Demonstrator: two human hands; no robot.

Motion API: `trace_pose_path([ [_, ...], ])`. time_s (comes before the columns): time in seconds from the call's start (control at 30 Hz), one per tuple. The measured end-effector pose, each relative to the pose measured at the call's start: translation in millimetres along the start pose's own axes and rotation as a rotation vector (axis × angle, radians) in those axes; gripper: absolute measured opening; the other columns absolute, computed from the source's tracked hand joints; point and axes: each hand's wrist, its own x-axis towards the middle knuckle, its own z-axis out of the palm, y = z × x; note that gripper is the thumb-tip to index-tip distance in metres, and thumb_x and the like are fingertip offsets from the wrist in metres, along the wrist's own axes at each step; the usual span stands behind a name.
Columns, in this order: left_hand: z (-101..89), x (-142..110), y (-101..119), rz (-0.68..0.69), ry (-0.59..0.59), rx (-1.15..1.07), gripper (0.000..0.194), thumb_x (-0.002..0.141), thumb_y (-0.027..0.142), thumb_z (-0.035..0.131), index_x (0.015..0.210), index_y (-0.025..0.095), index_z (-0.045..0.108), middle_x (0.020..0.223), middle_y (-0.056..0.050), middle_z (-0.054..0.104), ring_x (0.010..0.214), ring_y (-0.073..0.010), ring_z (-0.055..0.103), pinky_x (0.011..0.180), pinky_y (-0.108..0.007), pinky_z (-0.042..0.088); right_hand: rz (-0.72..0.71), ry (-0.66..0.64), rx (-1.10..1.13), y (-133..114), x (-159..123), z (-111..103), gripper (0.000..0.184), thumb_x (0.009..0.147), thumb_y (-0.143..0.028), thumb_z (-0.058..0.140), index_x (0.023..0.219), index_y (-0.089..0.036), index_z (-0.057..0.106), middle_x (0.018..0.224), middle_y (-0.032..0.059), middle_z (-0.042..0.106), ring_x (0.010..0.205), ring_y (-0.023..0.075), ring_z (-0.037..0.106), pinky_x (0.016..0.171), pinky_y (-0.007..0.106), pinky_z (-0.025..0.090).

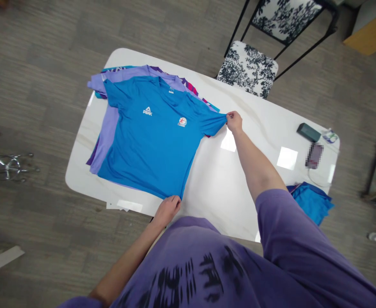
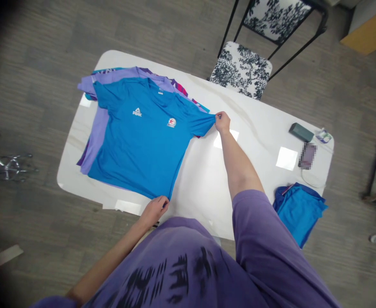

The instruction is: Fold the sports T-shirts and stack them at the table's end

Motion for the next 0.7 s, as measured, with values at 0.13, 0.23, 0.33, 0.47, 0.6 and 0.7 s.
trace_pose_path([
  [0.13,36.3,16,68,0.116,-0.140,0.057,0.016,0.109,0.021,0.053,0.110,0.026,0.068,0.114,-0.009,0.077,0.107,-0.0272,0.072,0.098,-0.039,0.053,0.019,0.015,0.027,62,-7,-56,0.023,0.102,-0.022,0.059,0.119,-0.016,0.073,0.108,0.0084,0.076,0.076,0.0206,0.071,0.089,0.040,0.066],
  [0.23,77.3,38,132,0.188,-0.243,0.081,0.017,0.109,0.022,0.053,0.110,0.025,0.069,0.116,-0.010,0.078,0.106,-0.0275,0.073,0.096,-0.039,0.054,0.049,0.016,0.011,127,-9,-109,0.019,0.099,-0.023,0.062,0.112,-0.017,0.074,0.100,0.0068,0.075,0.074,0.0210,0.070,0.088,0.041,0.066],
  [0.33,129.4,68,204,0.225,-0.350,0.066,0.016,0.107,0.024,0.056,0.112,0.026,0.071,0.120,-0.011,0.079,0.108,-0.0282,0.074,0.096,-0.038,0.055,0.039,0.045,-0.019,202,-7,-168,0.015,0.096,-0.027,0.064,0.103,-0.019,0.074,0.093,0.0055,0.075,0.080,0.0227,0.070,0.093,0.044,0.066],
  [0.47,206.5,106,300,0.295,-0.457,-0.013,0.020,0.104,0.025,0.059,0.117,0.028,0.075,0.123,-0.012,0.079,0.114,-0.0293,0.075,0.097,-0.038,0.057,0.033,0.104,-0.105,308,-9,-253,0.011,0.093,-0.026,0.064,0.095,-0.021,0.073,0.094,0.0067,0.076,0.093,0.0258,0.072,0.105,0.049,0.063],
  [0.6,277.8,133,389,0.405,-0.524,-0.068,0.020,0.102,0.024,0.061,0.115,0.027,0.076,0.121,-0.012,0.080,0.112,-0.0295,0.076,0.095,-0.039,0.058,0.081,0.148,-0.210,404,-15,-333,0.011,0.091,-0.022,0.065,0.097,-0.020,0.074,0.102,0.0117,0.078,0.103,0.0300,0.072,0.111,0.052,0.059],
  [0.7,318.7,147,447,0.465,-0.566,-0.096,0.021,0.102,0.022,0.060,0.114,0.026,0.077,0.122,-0.011,0.080,0.113,-0.0284,0.076,0.096,-0.039,0.059,0.089,0.178,-0.258,455,-21,-379,0.014,0.095,-0.025,0.064,0.100,-0.018,0.075,0.106,0.0153,0.078,0.109,0.0328,0.071,0.113,0.055,0.057],
])
